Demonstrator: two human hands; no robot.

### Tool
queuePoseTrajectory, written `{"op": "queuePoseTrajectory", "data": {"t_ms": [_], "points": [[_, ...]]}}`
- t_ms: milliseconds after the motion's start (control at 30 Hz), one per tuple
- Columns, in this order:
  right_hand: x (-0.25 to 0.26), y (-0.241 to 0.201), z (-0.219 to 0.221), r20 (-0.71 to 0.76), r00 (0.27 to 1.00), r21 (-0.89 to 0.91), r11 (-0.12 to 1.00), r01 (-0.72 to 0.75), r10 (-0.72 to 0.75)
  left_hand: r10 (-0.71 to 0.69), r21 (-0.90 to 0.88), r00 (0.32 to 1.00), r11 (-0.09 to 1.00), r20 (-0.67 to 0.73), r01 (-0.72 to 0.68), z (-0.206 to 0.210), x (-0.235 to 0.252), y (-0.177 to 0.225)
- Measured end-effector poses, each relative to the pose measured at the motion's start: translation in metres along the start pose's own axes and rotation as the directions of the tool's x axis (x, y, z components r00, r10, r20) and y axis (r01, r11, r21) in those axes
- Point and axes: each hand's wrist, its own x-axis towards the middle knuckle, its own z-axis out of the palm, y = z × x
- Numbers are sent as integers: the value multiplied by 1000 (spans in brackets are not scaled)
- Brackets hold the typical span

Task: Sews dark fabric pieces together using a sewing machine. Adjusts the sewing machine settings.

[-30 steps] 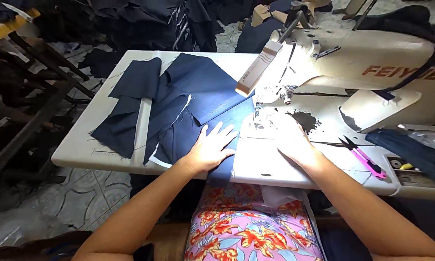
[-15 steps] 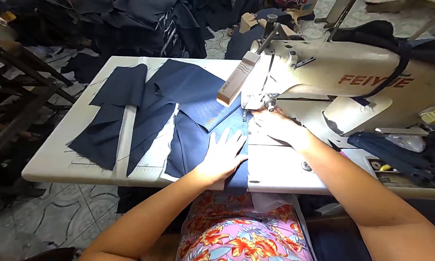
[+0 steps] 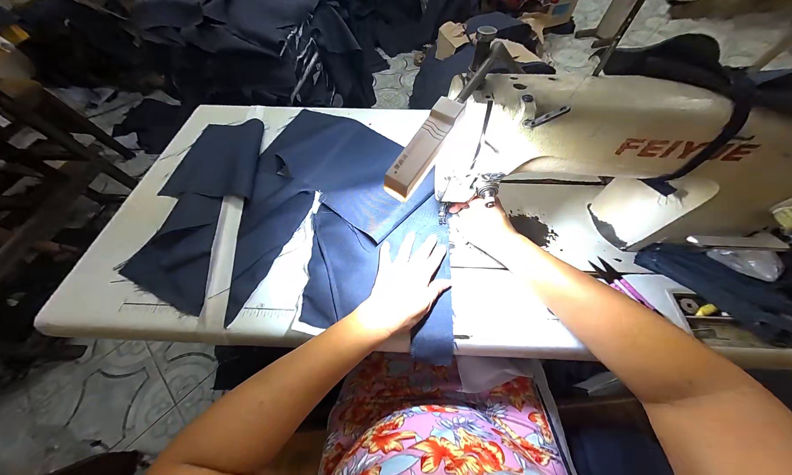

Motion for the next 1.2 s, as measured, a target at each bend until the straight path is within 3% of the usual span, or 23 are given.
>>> {"op": "queuePoseTrajectory", "data": {"t_ms": [100,200,433,833,1000,1067,1200], "points": [[6,9,2,-29,995,17,995,98,-97,-6,4,1000,1000,2,6,-1,0,0],[8,14,5,-38,990,194,971,140,-136,0,14,1000,1000,-27,0,2,2,-1],[8,18,-5,-9,957,-64,956,287,-289,2,27,1000,1000,-31,-1,3,6,-1],[9,19,-4,15,963,-101,958,268,-268,14,29,999,999,-29,-13,3,10,-6],[2,3,-15,120,980,-114,979,170,-157,18,13,999,1000,-36,-18,1,11,-8],[3,2,-17,165,978,-172,972,159,-131,52,6,998,999,-19,-52,-3,7,-9],[-23,7,-30,58,945,-212,921,326,-321,305,-5,916,948,-261,-317,3,-15,-19]]}}
